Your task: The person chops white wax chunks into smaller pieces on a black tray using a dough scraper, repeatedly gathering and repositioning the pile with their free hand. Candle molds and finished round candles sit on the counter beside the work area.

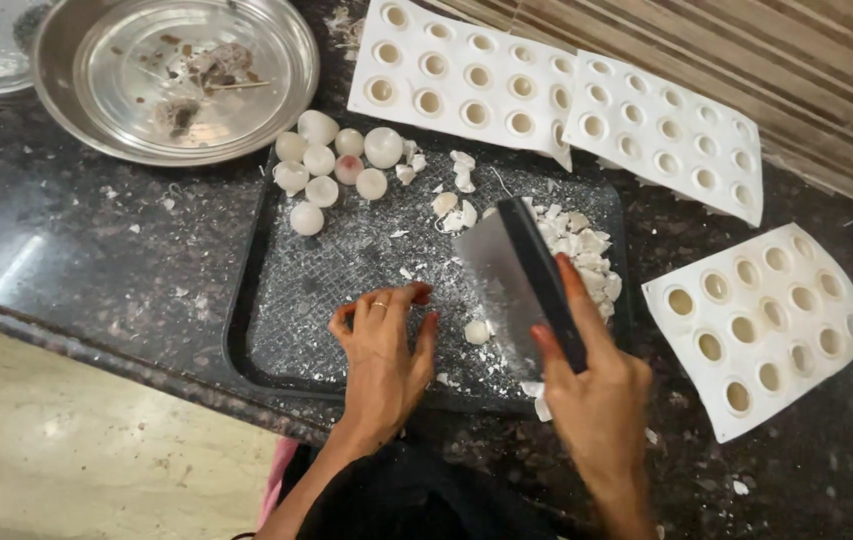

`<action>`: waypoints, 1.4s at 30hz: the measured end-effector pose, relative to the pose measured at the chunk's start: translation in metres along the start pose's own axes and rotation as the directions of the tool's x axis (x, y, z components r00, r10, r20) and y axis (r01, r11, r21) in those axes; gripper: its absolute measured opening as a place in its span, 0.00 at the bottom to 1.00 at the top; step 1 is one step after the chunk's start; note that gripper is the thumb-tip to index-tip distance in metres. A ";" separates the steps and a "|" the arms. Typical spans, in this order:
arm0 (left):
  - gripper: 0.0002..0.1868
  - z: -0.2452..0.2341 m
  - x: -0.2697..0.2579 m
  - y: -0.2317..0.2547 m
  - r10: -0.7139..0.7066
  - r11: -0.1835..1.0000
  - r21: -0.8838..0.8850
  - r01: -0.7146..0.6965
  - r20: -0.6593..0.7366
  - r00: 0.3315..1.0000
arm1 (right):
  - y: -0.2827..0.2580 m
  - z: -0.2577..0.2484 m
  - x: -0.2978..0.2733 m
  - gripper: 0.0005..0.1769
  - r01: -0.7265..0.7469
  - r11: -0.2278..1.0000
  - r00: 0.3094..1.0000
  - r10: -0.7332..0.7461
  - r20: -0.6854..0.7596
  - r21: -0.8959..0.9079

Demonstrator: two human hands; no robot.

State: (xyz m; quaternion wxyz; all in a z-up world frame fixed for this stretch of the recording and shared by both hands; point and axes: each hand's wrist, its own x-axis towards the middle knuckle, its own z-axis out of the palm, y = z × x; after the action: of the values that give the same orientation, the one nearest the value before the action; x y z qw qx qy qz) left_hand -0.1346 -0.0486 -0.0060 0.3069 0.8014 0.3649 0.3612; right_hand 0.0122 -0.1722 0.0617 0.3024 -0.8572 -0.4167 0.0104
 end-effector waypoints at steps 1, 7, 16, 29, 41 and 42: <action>0.18 0.000 0.000 -0.001 -0.007 1.000 0.005 0.007 -0.007 1.000 | -0.009 -0.012 0.001 0.35 0.007 1.000 1.000 -0.007 0.007 0.003; 0.17 -0.002 -0.001 -0.001 -0.013 1.000 -0.005 0.013 0.030 0.999 | -0.055 -0.071 -0.002 0.38 0.203 0.962 0.909 -0.255 -0.330 -0.183; 0.24 0.017 0.004 0.003 0.305 0.952 -0.049 -0.302 0.260 0.916 | -0.048 -0.074 -0.011 0.38 0.146 0.988 0.905 -0.157 -0.396 -0.058; 0.14 0.034 -0.004 0.009 0.272 0.925 0.223 -0.308 0.177 0.946 | -0.038 -0.050 -0.023 0.39 0.017 0.997 0.947 0.009 -0.320 0.079; 0.08 0.024 0.003 0.009 0.152 0.979 0.111 -0.169 0.145 0.978 | -0.037 -0.047 -0.023 0.39 -0.029 0.994 0.947 0.061 -0.316 0.104; 0.09 0.025 0.005 0.009 0.125 0.988 0.071 -0.137 0.152 0.980 | -0.040 -0.046 -0.023 0.39 -0.003 0.995 0.947 0.036 -0.319 0.102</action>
State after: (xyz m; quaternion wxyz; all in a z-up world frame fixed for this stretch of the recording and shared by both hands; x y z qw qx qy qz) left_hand -0.1092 -0.0549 -0.0114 0.2757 0.8600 0.3019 0.3054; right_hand -0.0180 -0.1935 0.1152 0.4087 -0.8352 -0.3526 -0.1051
